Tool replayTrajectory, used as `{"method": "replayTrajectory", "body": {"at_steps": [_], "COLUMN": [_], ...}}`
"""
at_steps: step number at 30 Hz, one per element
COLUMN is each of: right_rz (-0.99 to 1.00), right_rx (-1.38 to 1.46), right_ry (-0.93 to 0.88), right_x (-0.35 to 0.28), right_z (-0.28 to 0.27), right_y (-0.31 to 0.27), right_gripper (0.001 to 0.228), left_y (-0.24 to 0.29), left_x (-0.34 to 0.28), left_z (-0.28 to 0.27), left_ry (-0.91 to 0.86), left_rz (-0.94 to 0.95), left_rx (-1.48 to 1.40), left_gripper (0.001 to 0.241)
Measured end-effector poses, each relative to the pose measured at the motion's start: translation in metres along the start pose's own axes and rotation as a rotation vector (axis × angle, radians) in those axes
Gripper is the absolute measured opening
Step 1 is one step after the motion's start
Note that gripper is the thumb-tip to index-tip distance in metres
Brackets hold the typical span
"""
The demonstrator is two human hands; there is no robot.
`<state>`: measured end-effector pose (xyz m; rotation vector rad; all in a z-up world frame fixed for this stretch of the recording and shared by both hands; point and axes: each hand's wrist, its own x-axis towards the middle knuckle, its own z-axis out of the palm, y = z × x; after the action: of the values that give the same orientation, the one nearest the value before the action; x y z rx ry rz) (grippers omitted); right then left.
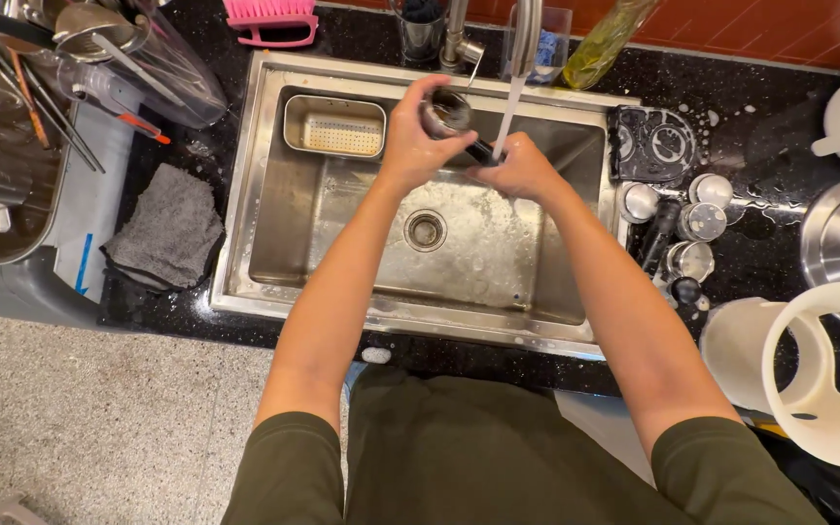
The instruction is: Cleaning espresso machine portafilters and parts in a sink with soap and water.
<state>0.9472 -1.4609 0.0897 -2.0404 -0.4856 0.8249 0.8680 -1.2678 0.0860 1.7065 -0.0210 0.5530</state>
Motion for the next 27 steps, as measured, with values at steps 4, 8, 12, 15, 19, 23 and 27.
{"method": "replayTrajectory", "body": {"at_steps": [4, 8, 12, 15, 19, 23, 27], "right_rz": [-0.151, -0.384, -0.013, -0.011, 0.036, 0.021, 0.078], "right_rx": [0.013, 0.571, 0.859, 0.97, 1.132, 1.178, 0.909], "right_ry": [0.076, 0.147, 0.438, 0.378, 0.208, 0.089, 0.042], "right_x": [0.011, 0.016, 0.028, 0.012, -0.001, 0.0, 0.007], "right_z": [-0.004, 0.006, 0.028, 0.034, 0.043, 0.049, 0.046], "right_y": [0.035, 0.063, 0.072, 0.047, 0.025, 0.035, 0.056], "right_gripper": [0.02, 0.03, 0.045, 0.038, 0.026, 0.026, 0.029], "left_y": [-0.009, -0.047, -0.066, -0.078, -0.088, -0.093, -0.092], "left_x": [-0.01, -0.029, -0.049, -0.064, -0.076, -0.086, -0.092], "left_z": [0.012, 0.023, 0.018, 0.012, 0.0, -0.011, -0.013], "left_ry": [0.131, 0.402, 0.445, 0.442, 0.46, 0.471, 0.457], "left_rz": [-0.078, -0.291, -0.407, -0.449, -0.48, -0.521, -0.631], "left_rx": [-0.165, -0.463, -0.629, -0.741, -0.841, -0.819, -0.688], "left_gripper": [0.074, 0.065, 0.062, 0.063, 0.064, 0.065, 0.066]}}
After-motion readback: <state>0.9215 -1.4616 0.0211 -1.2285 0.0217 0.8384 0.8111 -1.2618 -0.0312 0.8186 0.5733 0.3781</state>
